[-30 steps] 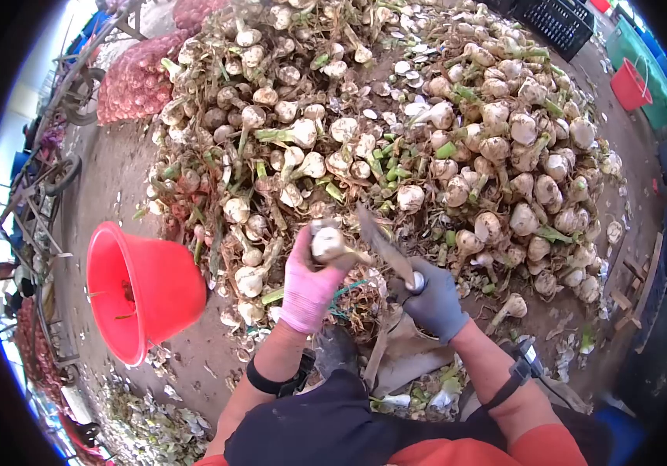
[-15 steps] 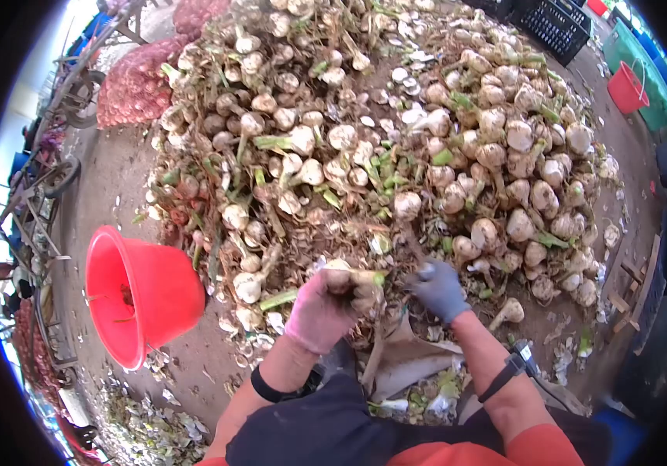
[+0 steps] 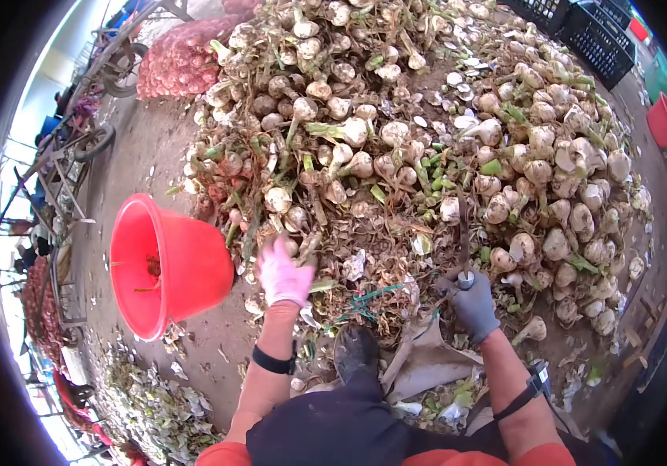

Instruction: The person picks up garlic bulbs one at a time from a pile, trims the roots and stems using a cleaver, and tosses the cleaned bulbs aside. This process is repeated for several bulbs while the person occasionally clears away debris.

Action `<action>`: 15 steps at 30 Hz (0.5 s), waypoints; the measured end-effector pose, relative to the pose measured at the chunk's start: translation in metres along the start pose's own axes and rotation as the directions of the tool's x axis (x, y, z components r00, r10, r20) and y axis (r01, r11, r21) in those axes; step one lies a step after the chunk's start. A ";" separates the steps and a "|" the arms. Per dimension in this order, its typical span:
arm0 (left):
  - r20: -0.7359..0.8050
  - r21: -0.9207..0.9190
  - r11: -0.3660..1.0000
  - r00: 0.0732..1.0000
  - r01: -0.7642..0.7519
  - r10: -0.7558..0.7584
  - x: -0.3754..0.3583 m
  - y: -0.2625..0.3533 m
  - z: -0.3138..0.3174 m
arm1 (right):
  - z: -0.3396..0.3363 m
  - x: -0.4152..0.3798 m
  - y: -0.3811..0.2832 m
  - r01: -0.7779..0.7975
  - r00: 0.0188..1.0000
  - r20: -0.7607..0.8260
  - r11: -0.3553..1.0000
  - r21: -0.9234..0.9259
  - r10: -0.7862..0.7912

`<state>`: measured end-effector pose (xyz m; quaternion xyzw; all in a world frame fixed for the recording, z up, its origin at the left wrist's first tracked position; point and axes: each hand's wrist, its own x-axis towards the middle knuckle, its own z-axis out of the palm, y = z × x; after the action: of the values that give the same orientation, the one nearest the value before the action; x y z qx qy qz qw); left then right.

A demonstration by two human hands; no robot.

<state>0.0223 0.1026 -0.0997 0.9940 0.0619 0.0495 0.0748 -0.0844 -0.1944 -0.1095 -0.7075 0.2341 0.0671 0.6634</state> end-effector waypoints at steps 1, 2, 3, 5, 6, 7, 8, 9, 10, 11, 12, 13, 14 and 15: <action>0.009 0.082 0.995 0.998 0.057 -0.058 -0.010 -0.022 0.020 | 0.000 -0.001 -0.002 -0.014 1.000 -0.010 1.000 0.004 0.015; 0.008 0.161 0.980 0.993 0.115 -0.118 -0.017 -0.037 0.030 | 0.001 -0.001 -0.003 -0.024 1.000 -0.019 1.000 0.007 0.024; 0.008 0.160 0.980 0.993 0.117 -0.120 -0.019 -0.046 0.026 | 0.003 -0.002 -0.003 -0.034 0.999 -0.025 0.998 0.045 0.035; 0.232 -0.240 0.951 0.963 0.194 -0.138 -0.016 -0.050 0.024 | 0.009 -0.002 -0.009 0.007 1.000 -0.019 1.000 0.025 -0.007; 0.240 -0.243 0.950 0.961 0.195 -0.135 -0.016 -0.036 0.012 | 0.011 -0.005 -0.010 0.034 0.999 -0.004 0.999 0.007 -0.034; 0.202 -0.410 0.899 0.977 0.153 -0.075 -0.016 -0.018 0.001 | 0.011 -0.005 -0.010 0.087 0.996 0.034 0.996 -0.036 -0.086; 0.153 -0.564 0.819 0.988 0.105 -0.021 -0.016 0.000 -0.005 | 0.013 -0.007 -0.015 0.081 0.996 0.027 0.996 -0.042 -0.080; 0.081 -0.684 0.728 0.997 0.047 0.012 -0.018 0.012 -0.001 | 0.015 -0.011 -0.023 0.091 0.992 0.096 0.994 -0.061 -0.085; 0.082 -0.698 0.716 0.995 0.012 0.063 -0.019 0.022 0.002 | 0.017 -0.014 -0.031 0.106 0.982 0.163 0.991 -0.079 -0.092; 0.079 -0.651 0.759 0.991 -0.029 0.106 -0.020 0.036 -0.004 | 0.019 -0.019 -0.037 0.193 0.975 0.148 0.965 -0.180 -0.168; 0.079 -0.599 0.797 0.985 -0.074 0.150 -0.022 0.051 -0.015 | 0.020 -0.022 -0.043 0.208 0.971 0.168 0.947 -0.244 -0.170; 0.040 -0.587 0.794 0.974 -0.158 0.223 -0.026 0.063 -0.023 | 0.022 -0.025 -0.047 0.224 0.968 0.172 0.943 -0.246 -0.184; 0.044 -0.594 0.788 0.972 -0.161 0.231 -0.027 0.070 -0.026 | 0.023 -0.027 -0.051 0.238 0.964 0.178 0.940 -0.246 -0.198; -0.025 -0.623 0.740 0.952 -0.253 0.304 -0.029 0.076 -0.027 | 0.022 -0.029 -0.053 0.232 0.966 0.169 0.940 -0.251 -0.194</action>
<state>-0.0002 0.0277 -0.0635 0.9131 -0.1100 0.0388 0.3906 -0.0829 -0.1653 -0.0518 -0.8055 0.0970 0.0761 0.5796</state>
